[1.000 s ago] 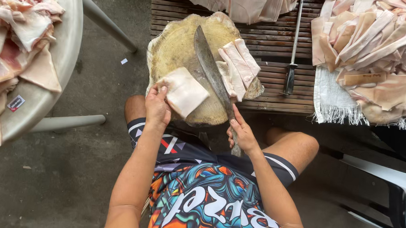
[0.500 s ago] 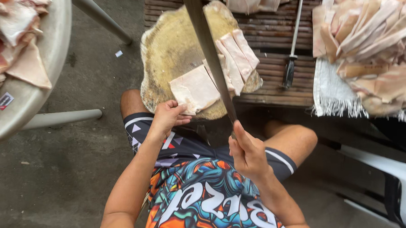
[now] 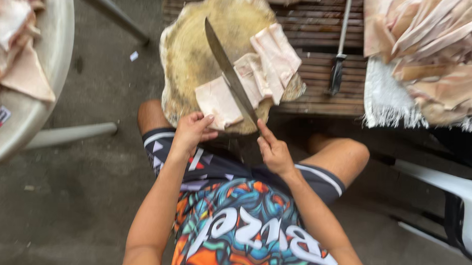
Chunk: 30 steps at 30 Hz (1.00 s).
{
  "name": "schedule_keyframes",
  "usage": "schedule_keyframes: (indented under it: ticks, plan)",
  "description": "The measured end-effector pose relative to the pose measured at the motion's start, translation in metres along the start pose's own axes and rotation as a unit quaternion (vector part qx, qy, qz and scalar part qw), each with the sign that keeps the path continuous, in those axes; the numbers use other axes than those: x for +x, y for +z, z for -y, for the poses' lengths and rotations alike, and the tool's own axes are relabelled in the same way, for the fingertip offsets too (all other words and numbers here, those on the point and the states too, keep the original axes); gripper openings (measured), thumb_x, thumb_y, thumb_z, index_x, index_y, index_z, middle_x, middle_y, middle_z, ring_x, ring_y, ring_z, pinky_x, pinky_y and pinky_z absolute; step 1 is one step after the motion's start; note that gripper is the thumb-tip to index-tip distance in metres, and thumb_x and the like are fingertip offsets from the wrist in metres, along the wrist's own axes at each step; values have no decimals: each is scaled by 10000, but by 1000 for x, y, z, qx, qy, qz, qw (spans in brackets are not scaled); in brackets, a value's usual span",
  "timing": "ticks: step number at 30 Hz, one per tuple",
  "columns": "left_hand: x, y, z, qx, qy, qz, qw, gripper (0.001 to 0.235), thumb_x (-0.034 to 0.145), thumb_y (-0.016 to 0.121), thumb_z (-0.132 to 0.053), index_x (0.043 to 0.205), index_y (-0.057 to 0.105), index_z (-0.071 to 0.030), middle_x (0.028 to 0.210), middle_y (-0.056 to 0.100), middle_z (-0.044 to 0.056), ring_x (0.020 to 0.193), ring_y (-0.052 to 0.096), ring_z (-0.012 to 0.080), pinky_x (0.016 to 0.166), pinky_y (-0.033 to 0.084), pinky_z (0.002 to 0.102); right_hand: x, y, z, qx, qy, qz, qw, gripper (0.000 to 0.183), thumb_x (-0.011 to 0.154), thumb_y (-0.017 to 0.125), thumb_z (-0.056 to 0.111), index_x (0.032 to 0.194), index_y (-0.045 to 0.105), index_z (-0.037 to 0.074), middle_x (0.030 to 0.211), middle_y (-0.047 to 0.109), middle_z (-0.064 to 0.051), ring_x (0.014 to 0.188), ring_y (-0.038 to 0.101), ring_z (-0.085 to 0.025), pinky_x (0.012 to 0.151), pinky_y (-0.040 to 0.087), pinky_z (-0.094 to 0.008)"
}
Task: The person is slicing sheets of animal skin into strips on a wooden cutting board using a large knife.
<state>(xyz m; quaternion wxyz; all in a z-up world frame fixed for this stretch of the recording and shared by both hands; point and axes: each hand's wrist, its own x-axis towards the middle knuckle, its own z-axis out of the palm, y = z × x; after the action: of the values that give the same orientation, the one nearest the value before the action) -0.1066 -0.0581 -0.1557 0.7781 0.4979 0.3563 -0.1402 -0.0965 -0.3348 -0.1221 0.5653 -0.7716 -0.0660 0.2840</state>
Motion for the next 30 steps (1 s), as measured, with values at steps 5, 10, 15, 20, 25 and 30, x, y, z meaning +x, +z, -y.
schedule_keyframes:
  ticks: [5,10,15,20,25,30]
  plan:
    - [15,2,-22,-31,49,-35,998,200,933,697,-134,1063,652,10,933,729,110,767,728,174,651,635,298,45,2,10,53,4,-22,998,577,1047,504,133,1592,379,276,590,487,34,475,463,-53,465,458,-240]
    - [24,23,-26,-57,85,-38,994,210,907,698,-84,1075,634,25,911,751,110,744,747,164,625,628,288,46,-9,34,23,10,-24,999,585,1037,497,128,1595,367,246,570,480,10,476,463,-58,479,473,-249]
    - [20,23,-22,51,102,-93,989,234,925,738,-127,1015,686,82,797,736,117,631,714,165,543,603,277,6,-11,63,-67,-104,-30,992,591,1024,551,70,1589,397,149,648,569,-13,512,519,-68,512,481,-251]
    - [18,22,-23,58,98,-98,989,238,905,746,-123,1022,706,80,774,723,116,603,687,145,537,595,264,-39,-35,78,-108,-392,-29,913,696,1036,586,0,1644,289,163,811,615,-28,630,541,-153,585,465,-274]
    - [17,23,-25,55,99,-102,988,225,896,752,-121,996,701,74,790,726,99,615,695,130,546,604,258,-14,-11,52,-170,-374,-33,911,676,1051,604,54,1627,316,259,810,633,-70,639,573,-229,596,472,-327]
    - [24,20,-34,41,111,-99,988,197,886,747,-90,959,695,86,780,704,96,600,679,139,527,600,277,23,4,37,-261,-245,-49,932,628,1008,596,158,1599,410,264,1003,722,-196,814,681,-352,696,540,-409]
